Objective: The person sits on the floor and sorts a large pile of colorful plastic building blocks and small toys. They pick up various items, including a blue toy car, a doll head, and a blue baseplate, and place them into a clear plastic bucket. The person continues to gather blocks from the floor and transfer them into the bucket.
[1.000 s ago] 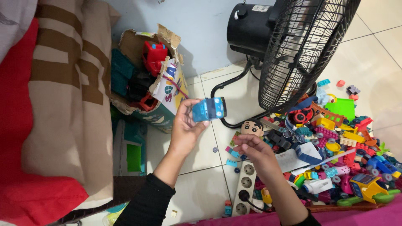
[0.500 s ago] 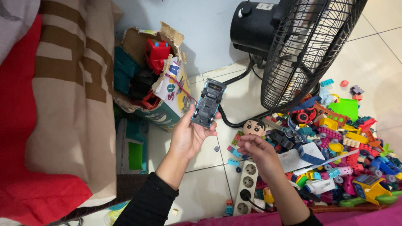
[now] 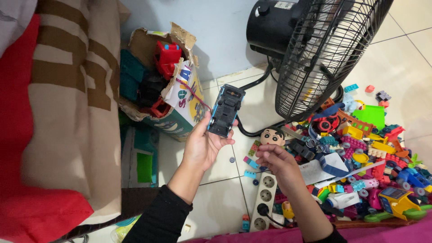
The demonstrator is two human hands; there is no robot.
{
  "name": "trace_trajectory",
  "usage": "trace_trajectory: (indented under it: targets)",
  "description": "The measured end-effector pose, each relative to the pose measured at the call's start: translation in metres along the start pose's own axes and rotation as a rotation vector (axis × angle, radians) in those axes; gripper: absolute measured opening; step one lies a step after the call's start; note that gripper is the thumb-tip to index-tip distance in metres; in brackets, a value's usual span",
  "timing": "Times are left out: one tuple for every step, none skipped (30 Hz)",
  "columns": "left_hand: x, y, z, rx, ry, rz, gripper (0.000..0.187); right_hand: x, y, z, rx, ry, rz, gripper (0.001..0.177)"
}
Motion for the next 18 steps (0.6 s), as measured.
trace_trajectory:
  targets:
    - [0.004,-0.001,0.003,-0.004,0.012,-0.002,0.050,0.000,0.000,0.000,-0.004,0.002,-0.001,0.029]
    - [0.008,-0.001,0.006,-0.009,0.024,-0.004,0.049,0.000,0.000,-0.001,-0.008,0.004,-0.003,0.029]
    - [0.020,0.004,0.012,-0.065,0.123,0.001,0.047,0.000,-0.001,0.000,-0.011,0.006,-0.003,0.029]
    - [0.032,0.012,0.019,-0.122,0.222,0.006,0.044,0.001,-0.001,0.000,-0.017,0.027,-0.023,0.029]
    - [0.046,0.021,0.024,-0.177,0.321,0.012,0.042,0.004,-0.002,-0.001,-0.023,0.051,-0.042,0.029]
    - [0.060,0.036,0.024,-0.249,0.401,0.074,0.042,0.006,-0.002,-0.001,-0.029,0.074,-0.061,0.029]
    - [0.073,0.055,0.024,-0.321,0.480,0.134,0.043,0.006,-0.002,-0.001,-0.031,0.069,-0.051,0.028]
    - [0.079,0.075,0.028,-0.462,0.506,0.145,0.044,0.006,0.000,0.000,-0.034,0.064,-0.040,0.028]
    - [0.083,0.094,0.031,-0.605,0.529,0.155,0.050,0.006,0.001,0.000,-0.037,0.059,-0.030,0.028]
    - [0.093,0.108,0.034,-0.659,0.613,0.189,0.053,0.008,0.002,0.002,-0.043,0.061,-0.032,0.029]
    - [0.103,0.122,0.034,-0.713,0.699,0.226,0.056,0.008,0.005,0.003,-0.051,0.061,-0.034,0.029]
    - [0.107,0.136,0.038,-0.785,0.690,0.269,0.057,0.009,0.007,0.003,-0.059,0.061,-0.036,0.029]
    - [0.112,0.147,0.042,-0.856,0.682,0.311,0.058,0.008,0.009,0.004,-0.063,0.050,-0.025,0.029]
    - [0.118,0.157,0.046,-0.926,0.674,0.353,0.059,0.007,0.011,0.004,-0.066,0.039,-0.015,0.029]
    - [0.130,0.162,0.056,-0.904,0.688,0.332,0.061,0.007,0.011,0.005,-0.067,0.029,-0.004,0.029]
    - [0.144,0.166,0.067,-0.883,0.702,0.311,0.062,0.009,0.011,0.005,-0.068,0.031,-0.008,0.029]
    - [0.158,0.169,0.077,-0.860,0.714,0.291,0.063,0.009,0.011,0.004,-0.067,0.035,-0.009,0.030]
    - [0.169,0.169,0.087,-0.861,0.712,0.296,0.061,0.010,0.011,0.004,-0.067,0.039,-0.010,0.030]
Point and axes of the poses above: each hand's wrist, its own z-axis towards the middle knuckle, its own x-axis out of the back of the hand, y = z × x, the point moved 8 cm from there along z, towards the middle knuckle, and after that the axes turned 9 degrees about y, right-handed, at the moved point
